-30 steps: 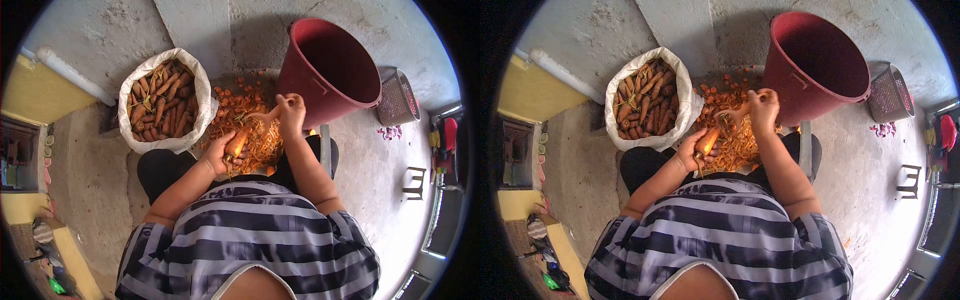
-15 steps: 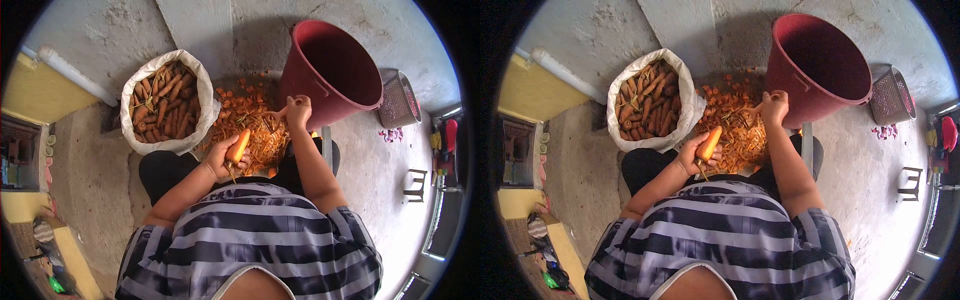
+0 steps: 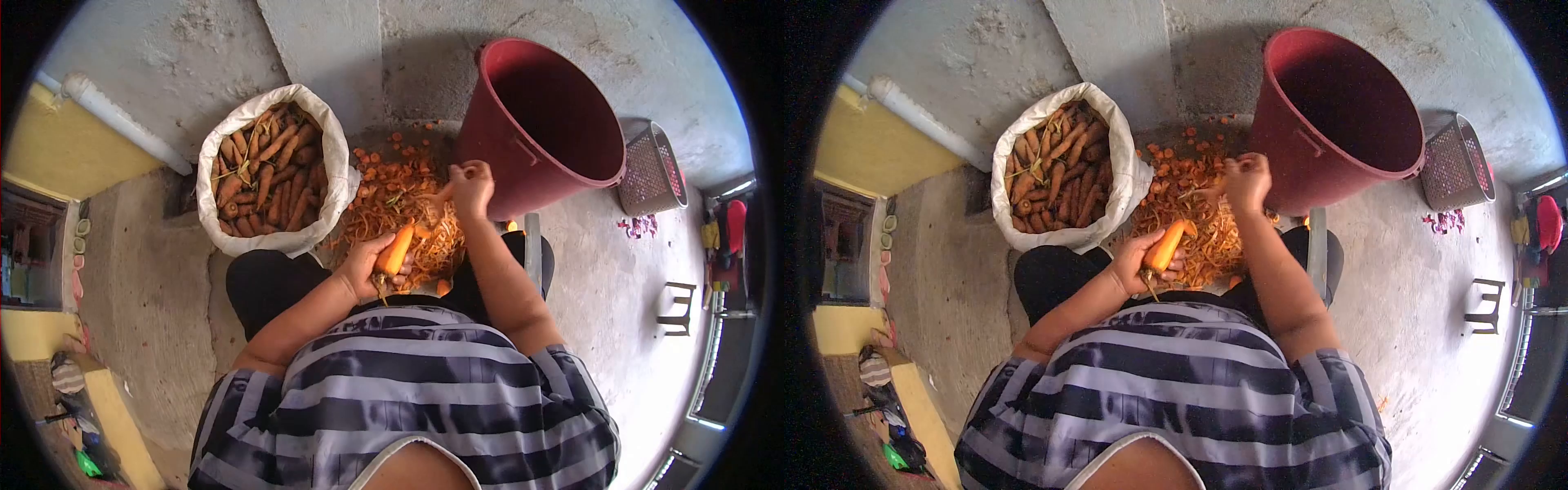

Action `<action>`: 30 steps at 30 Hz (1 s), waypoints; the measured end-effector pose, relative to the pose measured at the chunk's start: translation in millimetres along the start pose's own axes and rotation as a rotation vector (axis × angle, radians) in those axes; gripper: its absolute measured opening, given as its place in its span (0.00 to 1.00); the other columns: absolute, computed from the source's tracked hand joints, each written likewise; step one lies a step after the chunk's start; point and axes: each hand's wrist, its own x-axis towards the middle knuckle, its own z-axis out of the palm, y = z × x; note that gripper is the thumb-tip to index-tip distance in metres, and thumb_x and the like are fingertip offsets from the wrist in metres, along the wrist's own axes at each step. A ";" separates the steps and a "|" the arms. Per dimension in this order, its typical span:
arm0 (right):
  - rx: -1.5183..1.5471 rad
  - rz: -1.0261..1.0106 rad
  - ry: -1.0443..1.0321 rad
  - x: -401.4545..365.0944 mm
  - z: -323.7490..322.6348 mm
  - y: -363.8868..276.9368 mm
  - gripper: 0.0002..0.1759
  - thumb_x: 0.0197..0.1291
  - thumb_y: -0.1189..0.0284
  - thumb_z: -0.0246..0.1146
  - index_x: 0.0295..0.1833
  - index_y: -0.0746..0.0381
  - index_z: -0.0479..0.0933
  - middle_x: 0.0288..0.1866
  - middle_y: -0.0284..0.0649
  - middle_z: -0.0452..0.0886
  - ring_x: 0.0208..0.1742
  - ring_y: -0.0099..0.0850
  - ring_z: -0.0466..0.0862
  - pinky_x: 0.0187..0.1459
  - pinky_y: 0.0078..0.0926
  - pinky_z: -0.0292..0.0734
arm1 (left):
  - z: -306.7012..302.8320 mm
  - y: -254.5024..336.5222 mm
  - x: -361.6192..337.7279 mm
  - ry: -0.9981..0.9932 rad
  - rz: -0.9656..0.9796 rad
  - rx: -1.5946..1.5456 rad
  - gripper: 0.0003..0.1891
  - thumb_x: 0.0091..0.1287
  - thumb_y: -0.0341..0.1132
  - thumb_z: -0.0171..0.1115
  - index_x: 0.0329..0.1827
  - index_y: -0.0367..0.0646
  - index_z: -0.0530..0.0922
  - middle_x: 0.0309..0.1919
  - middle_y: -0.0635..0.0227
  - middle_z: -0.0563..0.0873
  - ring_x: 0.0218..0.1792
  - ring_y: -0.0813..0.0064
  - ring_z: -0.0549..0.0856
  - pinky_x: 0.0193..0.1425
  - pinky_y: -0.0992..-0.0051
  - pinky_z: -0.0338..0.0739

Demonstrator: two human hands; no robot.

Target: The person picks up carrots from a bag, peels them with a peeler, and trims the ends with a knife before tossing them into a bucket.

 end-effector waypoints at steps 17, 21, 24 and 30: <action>0.048 -0.023 -0.088 -22.7 14.0 -20.4 0.10 0.51 0.75 0.64 0.34 0.65 0.69 0.25 0.35 0.72 0.26 0.21 0.72 0.27 0.21 0.70 | -8.4 0.0 7.3 0.072 0.033 -0.006 0.12 0.66 0.41 0.47 0.45 0.43 0.71 0.31 0.64 0.76 0.30 0.72 0.75 0.30 0.76 0.70; -0.088 -0.023 0.156 22.9 -13.0 -1.7 0.11 0.51 0.74 0.65 0.35 0.66 0.69 0.27 0.37 0.73 0.29 0.23 0.72 0.31 0.25 0.70 | -0.9 1.1 -0.3 0.034 0.014 -0.080 0.15 0.67 0.43 0.47 0.52 0.47 0.67 0.33 0.65 0.71 0.32 0.73 0.72 0.33 0.77 0.69; 0.019 -0.016 0.053 5.0 -13.3 -15.4 0.11 0.51 0.74 0.65 0.35 0.65 0.69 0.28 0.35 0.73 0.28 0.23 0.72 0.30 0.24 0.69 | -7.2 7.4 1.1 0.090 0.040 -0.064 0.15 0.67 0.43 0.46 0.51 0.46 0.68 0.33 0.63 0.74 0.31 0.72 0.74 0.30 0.76 0.70; 0.297 0.030 -0.385 -75.1 4.4 -49.0 0.10 0.53 0.75 0.64 0.33 0.63 0.68 0.27 0.35 0.74 0.26 0.18 0.73 0.24 0.19 0.69 | 31.6 1.8 3.6 0.414 0.218 -0.075 0.15 0.68 0.42 0.41 0.46 0.43 0.72 0.32 0.60 0.79 0.28 0.69 0.78 0.26 0.75 0.69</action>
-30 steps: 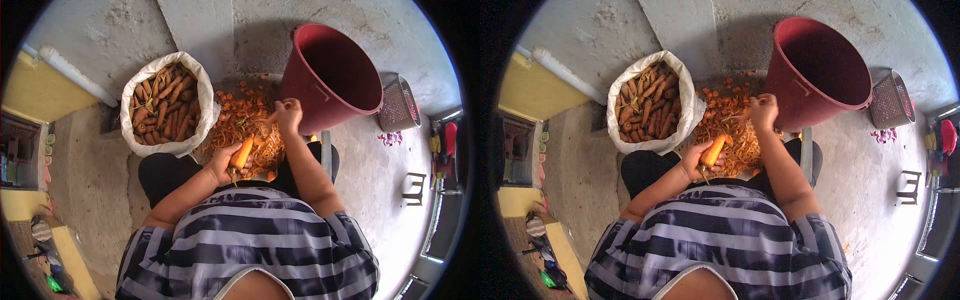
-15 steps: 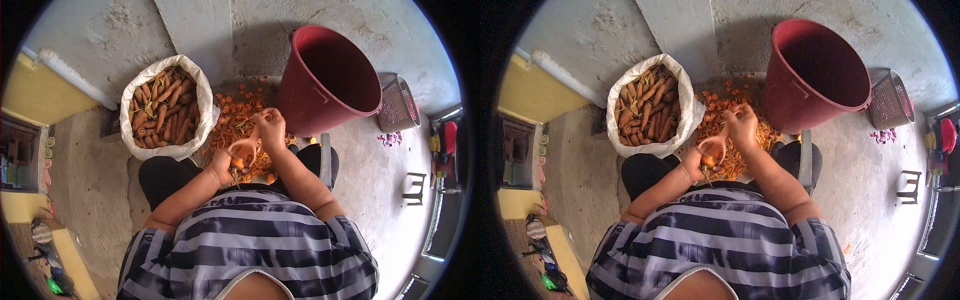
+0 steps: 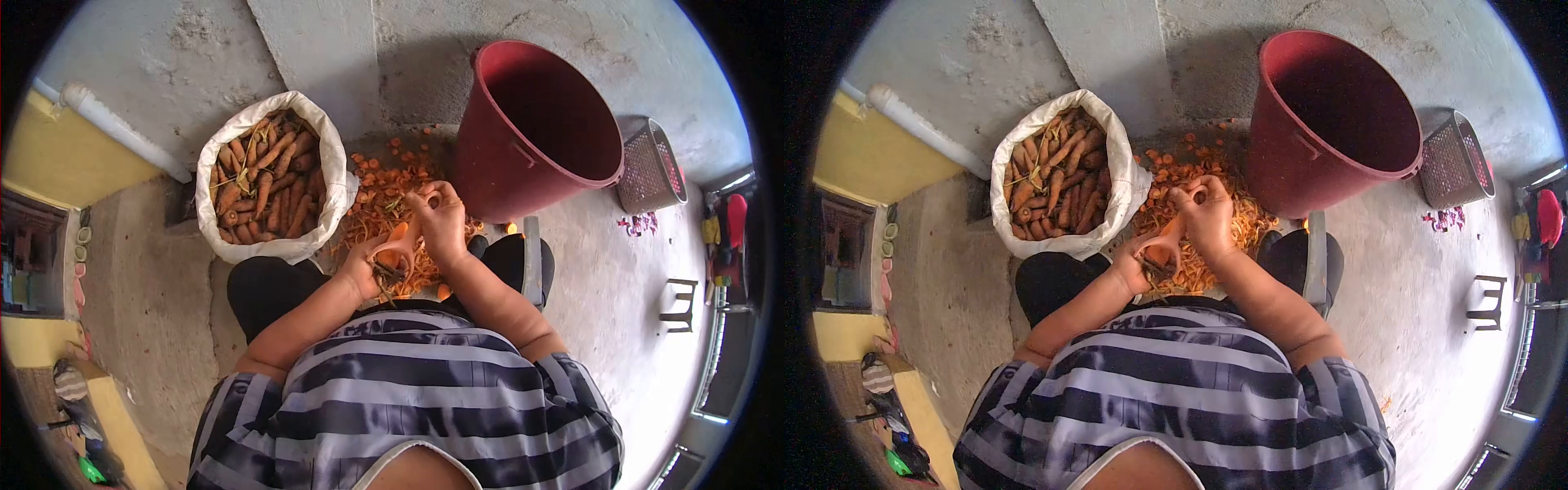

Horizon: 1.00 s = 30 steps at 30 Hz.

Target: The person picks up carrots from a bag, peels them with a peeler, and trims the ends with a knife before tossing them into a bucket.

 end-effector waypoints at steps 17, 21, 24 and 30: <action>-0.040 -0.097 0.018 5.7 -2.6 11.7 0.11 0.52 0.72 0.65 0.33 0.64 0.69 0.26 0.33 0.73 0.23 0.19 0.72 0.21 0.18 0.67 | -41.6 1.5 29.6 -0.188 -0.023 0.107 0.18 0.67 0.45 0.43 0.47 0.40 0.71 0.34 0.60 0.80 0.34 0.65 0.82 0.33 0.67 0.79; -0.108 0.031 0.080 25.7 -9.6 17.8 0.12 0.53 0.71 0.64 0.35 0.64 0.68 0.25 0.35 0.74 0.22 0.19 0.72 0.19 0.19 0.67 | -37.5 -0.9 25.6 -0.159 -0.016 0.139 0.18 0.68 0.44 0.43 0.49 0.38 0.69 0.38 0.59 0.79 0.36 0.66 0.81 0.36 0.68 0.79; -0.139 0.014 0.342 68.4 -38.9 43.2 0.10 0.52 0.73 0.64 0.33 0.67 0.71 0.25 0.37 0.75 0.25 0.22 0.74 0.25 0.22 0.69 | -50.7 -2.9 32.7 -0.381 -0.183 0.030 0.18 0.68 0.44 0.43 0.52 0.38 0.68 0.37 0.60 0.76 0.34 0.69 0.77 0.34 0.74 0.76; -0.151 0.017 0.454 72.2 -62.7 34.0 0.10 0.52 0.72 0.65 0.33 0.65 0.70 0.25 0.35 0.73 0.26 0.23 0.72 0.27 0.25 0.68 | -34.6 5.1 17.3 -0.291 -0.154 0.085 0.16 0.68 0.42 0.45 0.52 0.41 0.67 0.33 0.62 0.74 0.33 0.73 0.74 0.31 0.78 0.71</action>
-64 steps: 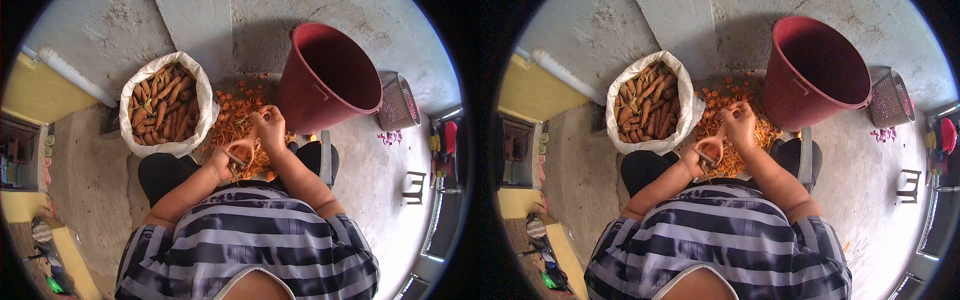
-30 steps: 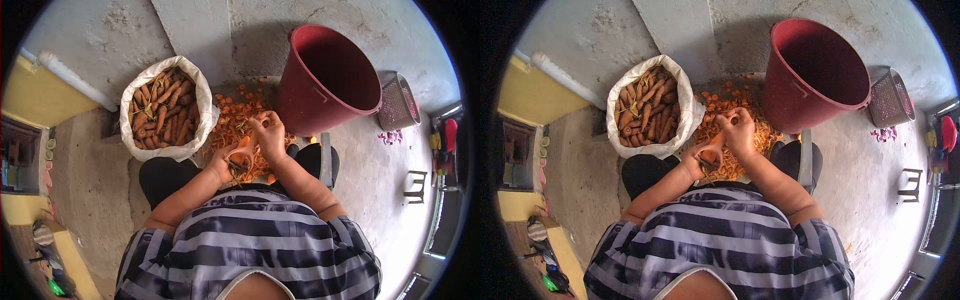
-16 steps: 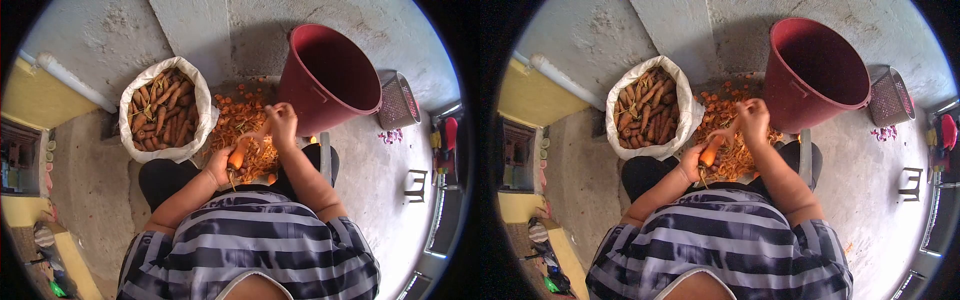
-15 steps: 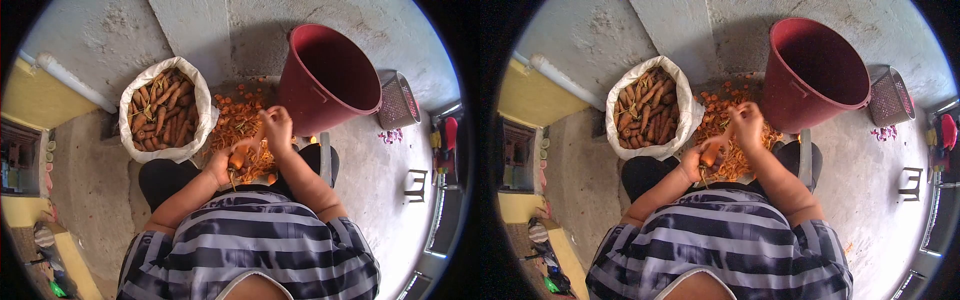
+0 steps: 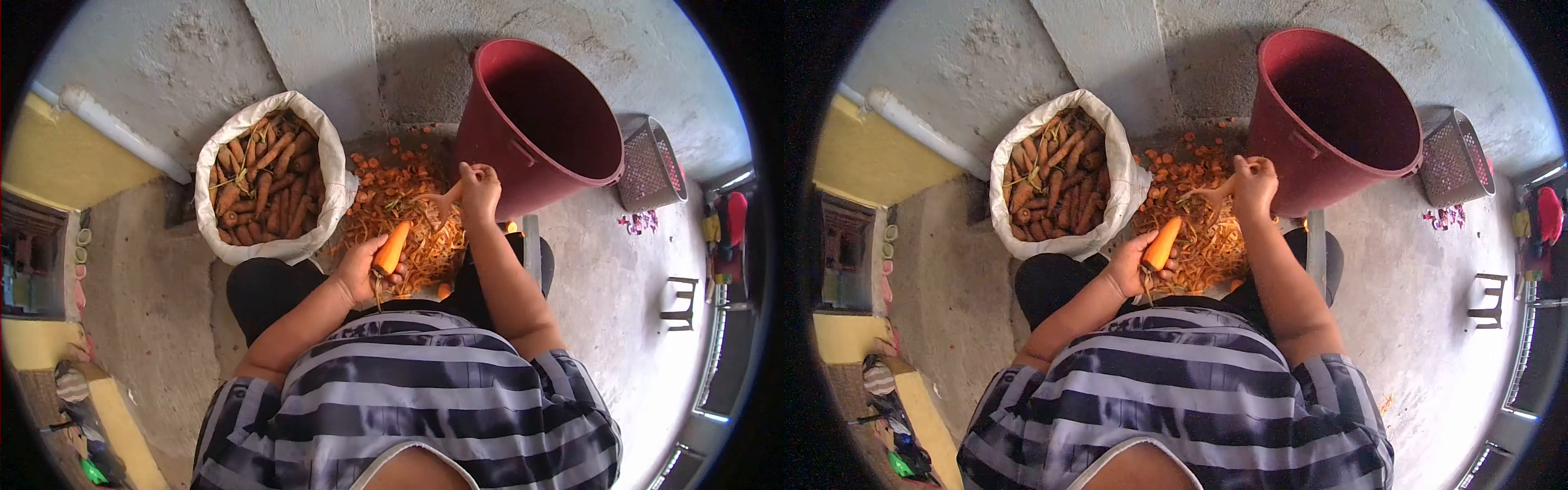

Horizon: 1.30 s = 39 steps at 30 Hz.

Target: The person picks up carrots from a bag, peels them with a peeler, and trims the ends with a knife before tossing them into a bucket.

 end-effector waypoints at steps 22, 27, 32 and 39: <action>-0.600 -0.937 -0.920 -122.0 -45.1 -38.4 0.19 0.42 0.70 0.68 0.41 0.62 0.72 0.39 0.44 0.76 0.41 0.42 0.77 0.40 0.34 0.75 | 9.6 5.3 4.2 -0.063 0.148 0.199 0.23 0.54 0.40 0.60 0.52 0.40 0.70 0.43 0.62 0.78 0.46 0.67 0.79 0.49 0.60 0.76; -1.129 -0.492 -0.473 -120.4 -115.9 -74.1 0.23 0.45 0.61 0.67 0.44 0.62 0.71 0.44 0.46 0.73 0.45 0.44 0.76 0.45 0.36 0.73 | 23.3 12.5 -7.6 -0.017 0.189 0.480 0.24 0.53 0.40 0.63 0.51 0.37 0.71 0.42 0.64 0.78 0.43 0.71 0.79 0.41 0.65 0.78; -1.670 0.203 -0.382 -113.7 -184.1 -75.1 0.31 0.47 0.52 0.65 0.45 0.67 0.70 0.38 0.50 0.80 0.42 0.45 0.80 0.42 0.38 0.75 | 21.0 16.4 -4.9 0.146 0.440 0.882 0.14 0.56 0.30 0.63 0.43 0.32 0.75 0.31 0.63 0.83 0.30 0.78 0.82 0.25 0.85 0.73; -1.327 0.052 -0.338 -117.3 -204.7 -49.0 0.23 0.48 0.62 0.66 0.44 0.64 0.67 0.33 0.54 0.79 0.40 0.50 0.79 0.40 0.40 0.74 | 29.7 21.1 -1.6 0.332 0.594 1.481 0.12 0.55 0.33 0.63 0.35 0.31 0.76 0.22 0.66 0.80 0.22 0.80 0.79 0.26 0.78 0.74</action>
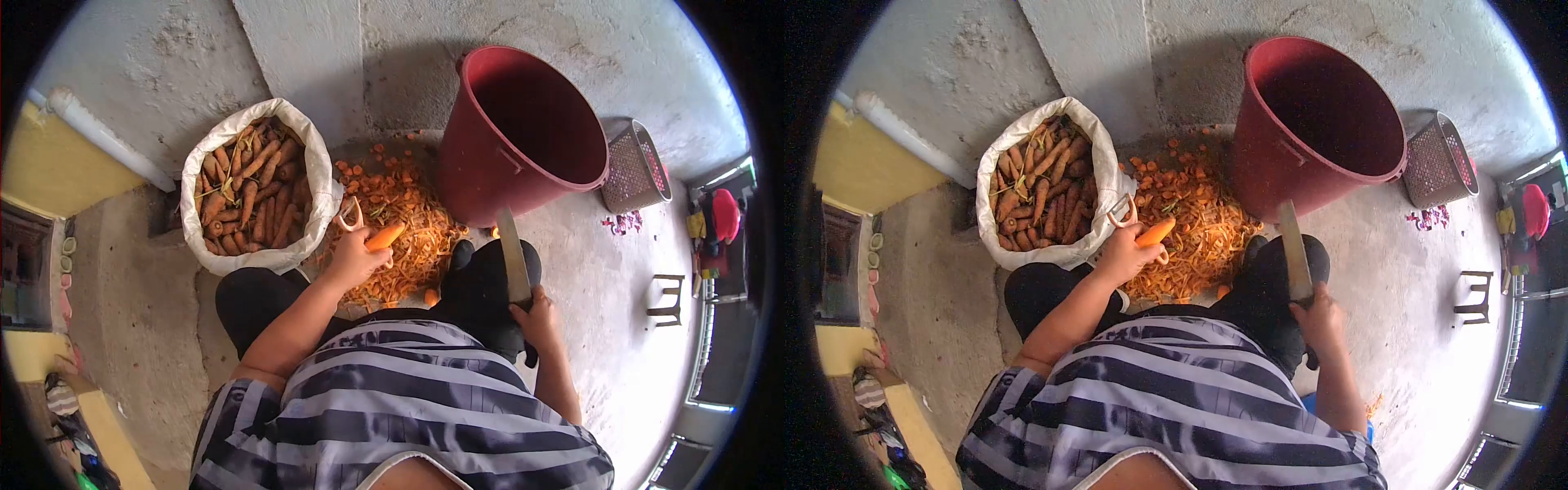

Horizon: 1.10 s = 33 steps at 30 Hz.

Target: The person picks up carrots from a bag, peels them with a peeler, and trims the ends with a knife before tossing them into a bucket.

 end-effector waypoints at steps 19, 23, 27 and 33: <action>0.154 -0.440 -0.124 13.9 13.1 -105.4 0.15 0.55 0.66 0.58 0.40 0.66 0.66 0.31 0.54 0.78 0.36 0.49 0.80 0.36 0.40 0.74 | 3.2 -34.1 21.6 0.113 -0.094 -0.191 0.15 0.61 0.39 0.57 0.41 0.33 0.72 0.28 0.63 0.79 0.28 0.74 0.81 0.28 0.73 0.75; 0.703 -0.603 -0.143 24.1 5.4 -110.9 0.12 0.54 0.73 0.58 0.39 0.68 0.66 0.29 0.57 0.77 0.35 0.51 0.79 0.33 0.38 0.73 | -4.0 -30.0 28.0 0.026 -0.442 -0.835 0.15 0.61 0.45 0.55 0.36 0.40 0.74 0.27 0.64 0.81 0.29 0.73 0.80 0.33 0.71 0.74; 0.447 -0.594 0.098 26.8 6.3 -142.6 0.19 0.52 0.62 0.64 0.35 0.67 0.67 0.27 0.55 0.77 0.32 0.50 0.80 0.31 0.39 0.74 | 4.6 -0.4 23.8 0.067 -0.499 -1.090 0.12 0.62 0.43 0.52 0.40 0.45 0.72 0.27 0.66 0.79 0.29 0.72 0.80 0.33 0.71 0.75; 0.269 -0.764 0.235 43.6 24.9 -171.9 0.25 0.47 0.52 0.65 0.30 0.62 0.66 0.20 0.47 0.77 0.24 0.46 0.80 0.25 0.38 0.74 | 15.6 18.0 16.7 -0.046 -0.429 -1.114 0.17 0.64 0.50 0.46 0.38 0.46 0.74 0.30 0.70 0.81 0.26 0.77 0.79 0.27 0.78 0.74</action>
